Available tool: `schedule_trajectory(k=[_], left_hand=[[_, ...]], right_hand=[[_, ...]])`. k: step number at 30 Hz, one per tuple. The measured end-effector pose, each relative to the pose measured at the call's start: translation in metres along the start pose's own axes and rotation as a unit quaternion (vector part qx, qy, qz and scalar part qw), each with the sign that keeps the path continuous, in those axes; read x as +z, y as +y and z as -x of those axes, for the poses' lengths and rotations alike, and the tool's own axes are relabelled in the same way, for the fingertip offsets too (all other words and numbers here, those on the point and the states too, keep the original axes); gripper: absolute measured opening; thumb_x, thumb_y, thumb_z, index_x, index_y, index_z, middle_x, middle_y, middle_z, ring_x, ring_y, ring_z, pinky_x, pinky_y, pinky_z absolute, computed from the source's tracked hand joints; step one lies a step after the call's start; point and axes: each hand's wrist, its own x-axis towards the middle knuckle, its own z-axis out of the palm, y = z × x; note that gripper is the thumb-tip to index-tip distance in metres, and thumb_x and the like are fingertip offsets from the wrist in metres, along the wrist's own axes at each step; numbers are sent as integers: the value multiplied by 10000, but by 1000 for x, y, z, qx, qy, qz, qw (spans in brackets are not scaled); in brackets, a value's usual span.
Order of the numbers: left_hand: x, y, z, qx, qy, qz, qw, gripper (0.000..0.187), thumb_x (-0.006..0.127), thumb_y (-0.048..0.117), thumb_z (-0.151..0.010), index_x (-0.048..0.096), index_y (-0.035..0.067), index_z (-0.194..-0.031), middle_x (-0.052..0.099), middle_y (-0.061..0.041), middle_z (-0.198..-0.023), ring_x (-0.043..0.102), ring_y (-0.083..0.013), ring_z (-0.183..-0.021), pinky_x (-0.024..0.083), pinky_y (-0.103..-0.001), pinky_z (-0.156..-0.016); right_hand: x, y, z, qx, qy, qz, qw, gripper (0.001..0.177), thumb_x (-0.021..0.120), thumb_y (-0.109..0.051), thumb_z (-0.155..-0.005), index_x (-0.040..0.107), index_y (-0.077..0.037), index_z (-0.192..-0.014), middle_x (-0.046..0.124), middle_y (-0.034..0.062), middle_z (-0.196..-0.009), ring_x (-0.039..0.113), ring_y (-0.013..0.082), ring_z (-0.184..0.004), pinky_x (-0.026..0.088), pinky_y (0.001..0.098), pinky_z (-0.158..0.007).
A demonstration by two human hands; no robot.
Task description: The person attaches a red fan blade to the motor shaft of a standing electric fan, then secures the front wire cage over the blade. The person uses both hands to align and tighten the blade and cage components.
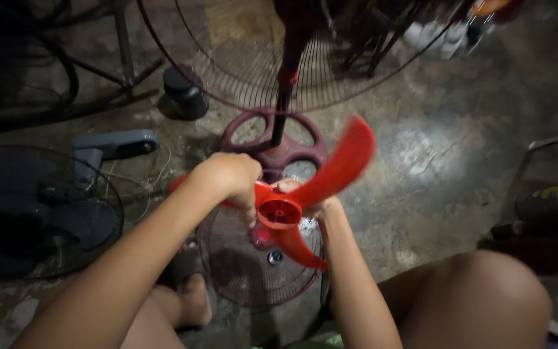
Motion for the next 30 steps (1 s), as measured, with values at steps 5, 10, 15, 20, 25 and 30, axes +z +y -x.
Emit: schedule_trajectory(k=[5,10,15,20,25,30], left_hand=[[-17,-20,24,124,-19,234,964,593,937,364,-502,776,46,-976,791,-114,-911,770,-270,-826,615,-403,-770],[-29,-33,45,194,29,282,939,494,927,286,-581,788,4,-963,787,-94,-836,733,-217,-713,586,-368,-677],[-40,-27,71,277,48,329,901,479,913,235,-614,782,64,-1042,784,-61,-833,722,-159,-688,590,-337,-634],[-39,-25,88,233,105,343,904,483,891,240,-593,775,16,-1004,777,-96,-790,742,-203,-661,596,-358,-621],[-46,-25,77,237,163,323,902,509,912,269,-568,769,2,-977,780,-88,-791,741,-173,-689,584,-326,-648],[-53,-22,66,240,122,415,869,427,881,231,-600,755,-6,-931,753,-78,-752,708,-164,-647,578,-326,-615]], right_hand=[[13,-38,32,-10,48,-52,997,647,534,-554,-1055,653,26,-1314,701,175,-1163,720,205,-923,608,363,-766],[54,-78,70,5,134,-49,990,574,433,-491,-962,639,-36,-1245,708,158,-1203,711,273,-1004,573,413,-870],[89,-100,99,-50,122,-49,990,539,426,-460,-999,623,-28,-1254,685,136,-1277,629,285,-1125,471,447,-1008],[74,-114,105,-108,142,-10,984,506,444,-406,-965,603,-55,-1293,659,87,-1341,618,242,-1199,453,426,-1049],[28,-131,106,-112,94,8,989,489,444,-356,-937,637,-23,-1238,732,118,-1161,665,249,-1018,478,401,-917],[-9,-144,103,-168,100,133,972,312,537,-163,-976,659,-14,-1222,696,46,-974,614,156,-864,500,344,-836]])
